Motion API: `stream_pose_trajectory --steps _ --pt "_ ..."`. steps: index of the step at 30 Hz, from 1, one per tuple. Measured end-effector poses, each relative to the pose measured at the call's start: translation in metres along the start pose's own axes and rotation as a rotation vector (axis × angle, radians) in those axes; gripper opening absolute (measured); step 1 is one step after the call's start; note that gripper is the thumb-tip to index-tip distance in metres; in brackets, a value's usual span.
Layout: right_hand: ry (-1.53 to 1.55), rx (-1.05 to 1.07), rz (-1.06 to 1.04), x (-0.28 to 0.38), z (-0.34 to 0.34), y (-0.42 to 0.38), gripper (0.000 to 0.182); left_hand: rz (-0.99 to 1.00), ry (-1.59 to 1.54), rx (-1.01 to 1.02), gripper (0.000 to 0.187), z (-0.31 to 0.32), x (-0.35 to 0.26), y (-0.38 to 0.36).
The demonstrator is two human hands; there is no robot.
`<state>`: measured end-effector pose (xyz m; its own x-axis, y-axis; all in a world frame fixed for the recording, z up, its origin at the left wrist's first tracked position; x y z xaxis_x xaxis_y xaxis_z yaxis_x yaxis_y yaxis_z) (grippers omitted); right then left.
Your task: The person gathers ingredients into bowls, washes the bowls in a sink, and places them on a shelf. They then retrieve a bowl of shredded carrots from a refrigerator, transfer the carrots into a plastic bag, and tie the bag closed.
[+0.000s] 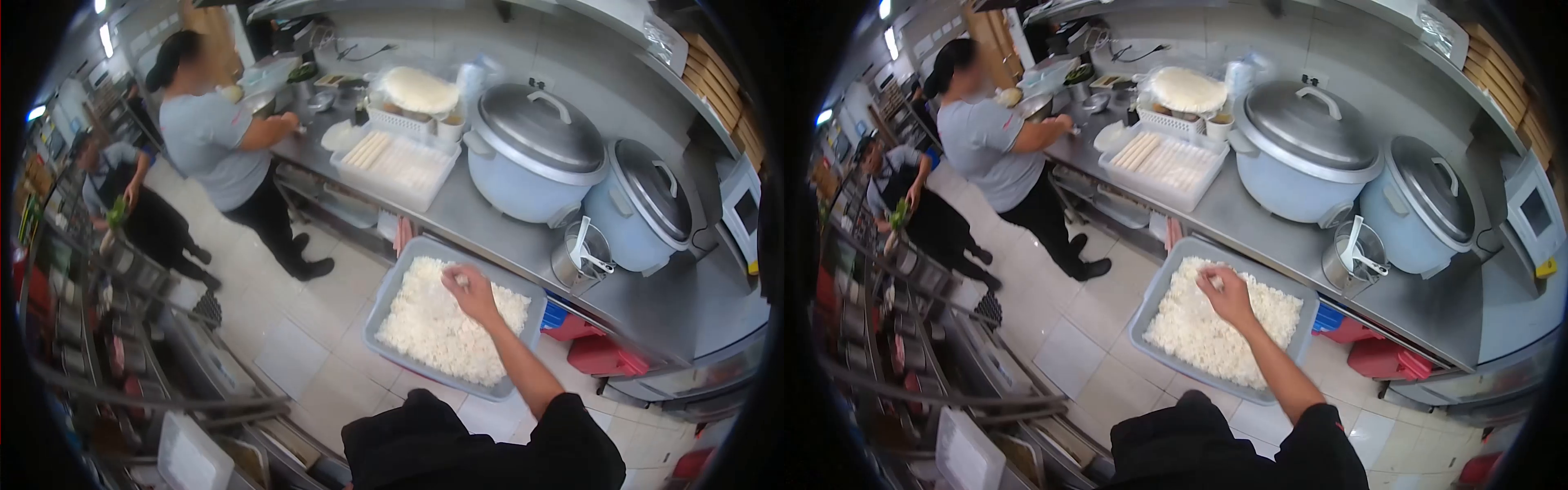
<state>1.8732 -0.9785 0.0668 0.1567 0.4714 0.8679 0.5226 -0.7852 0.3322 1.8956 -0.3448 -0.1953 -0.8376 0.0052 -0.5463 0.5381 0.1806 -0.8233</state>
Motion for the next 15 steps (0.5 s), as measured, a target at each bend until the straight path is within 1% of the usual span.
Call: stream_pose_trajectory --steps 1,2,3,4,5,6,7,9,11,13,15 --pt "0.012 -0.039 -0.144 0.017 0.004 0.045 0.022 0.014 0.047 0.034 0.038 0.019 -0.023 0.005" --pt "0.096 -0.031 -0.137 0.038 0.005 0.089 0.023 0.025 0.089 0.065 0.038 0.037 -0.041 0.012" --pt "0.003 -0.070 -0.262 0.062 0.002 0.132 0.021 0.029 0.129 0.096 0.038 0.055 -0.059 0.020" --pt "-0.033 -0.109 -0.295 0.073 -0.001 0.177 0.019 0.028 0.167 0.125 0.037 0.073 -0.073 0.028" --pt "-0.073 -0.149 -0.327 0.080 -0.003 0.220 0.018 0.021 0.203 0.156 0.037 0.092 -0.086 0.038" --pt "-0.141 -0.220 -0.406 0.083 -0.008 0.263 0.015 0.012 0.236 0.186 0.037 0.109 -0.095 0.052" --pt "-0.189 -0.283 -0.497 0.076 -0.014 0.309 0.017 -0.001 0.278 0.209 0.037 0.128 -0.108 0.063" --pt "-0.409 -0.422 -0.388 0.062 -0.038 0.396 0.019 -0.035 0.359 0.256 0.037 0.163 -0.128 0.091" --pt "-0.517 -0.442 -0.117 0.056 -0.067 0.459 0.021 -0.074 0.432 0.291 0.037 0.195 -0.150 0.121" --pt "-0.611 -0.530 -0.075 0.043 -0.096 0.510 0.021 -0.116 0.495 0.326 0.037 0.222 -0.169 0.154" --pt "-0.721 -0.554 -0.010 0.029 -0.117 0.551 0.024 -0.145 0.553 0.348 0.037 0.240 -0.189 0.187"
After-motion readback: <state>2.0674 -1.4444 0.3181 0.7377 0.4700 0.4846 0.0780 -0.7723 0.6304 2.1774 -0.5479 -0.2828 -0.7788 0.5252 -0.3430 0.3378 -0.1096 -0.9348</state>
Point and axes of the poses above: each hand's wrist, its own y-axis towards the middle knuckle, its own z-axis out of the palm, x = y × z, the point moved 6 cm from there along y, towards the middle knuckle, and after that the axes turned 4 degrees about -x, right-handed, at the moved point
